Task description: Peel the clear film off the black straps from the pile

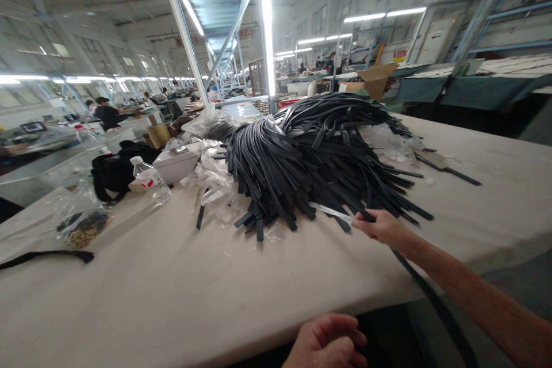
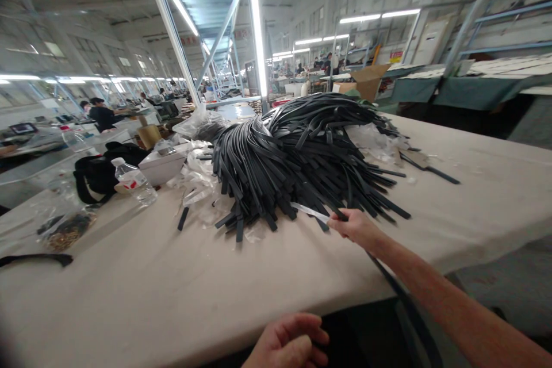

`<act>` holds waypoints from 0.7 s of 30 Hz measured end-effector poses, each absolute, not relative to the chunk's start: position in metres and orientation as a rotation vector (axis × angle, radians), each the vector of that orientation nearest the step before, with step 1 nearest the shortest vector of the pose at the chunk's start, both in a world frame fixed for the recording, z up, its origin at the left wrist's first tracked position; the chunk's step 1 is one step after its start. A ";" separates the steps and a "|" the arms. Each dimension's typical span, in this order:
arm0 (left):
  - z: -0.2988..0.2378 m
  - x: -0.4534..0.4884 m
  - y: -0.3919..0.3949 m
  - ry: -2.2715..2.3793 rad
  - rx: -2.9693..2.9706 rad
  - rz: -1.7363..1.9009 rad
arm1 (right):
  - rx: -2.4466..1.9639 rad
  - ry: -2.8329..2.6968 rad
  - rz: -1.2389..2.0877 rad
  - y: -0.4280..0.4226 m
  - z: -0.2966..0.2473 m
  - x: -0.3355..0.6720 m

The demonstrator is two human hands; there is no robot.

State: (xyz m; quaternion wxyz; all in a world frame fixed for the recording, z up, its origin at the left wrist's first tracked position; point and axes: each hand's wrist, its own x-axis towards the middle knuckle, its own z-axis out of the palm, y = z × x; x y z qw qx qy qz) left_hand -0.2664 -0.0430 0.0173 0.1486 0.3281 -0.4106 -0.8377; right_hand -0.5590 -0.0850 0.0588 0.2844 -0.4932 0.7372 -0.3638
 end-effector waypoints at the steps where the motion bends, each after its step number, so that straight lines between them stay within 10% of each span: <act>1: 0.021 -0.270 -0.043 -1.173 0.940 -2.422 | -1.260 1.917 -0.975 -0.066 0.051 -0.550; 21: 0.037 -0.314 -0.016 -1.468 1.061 -2.347 | -0.987 1.776 -1.114 0.095 0.023 -0.446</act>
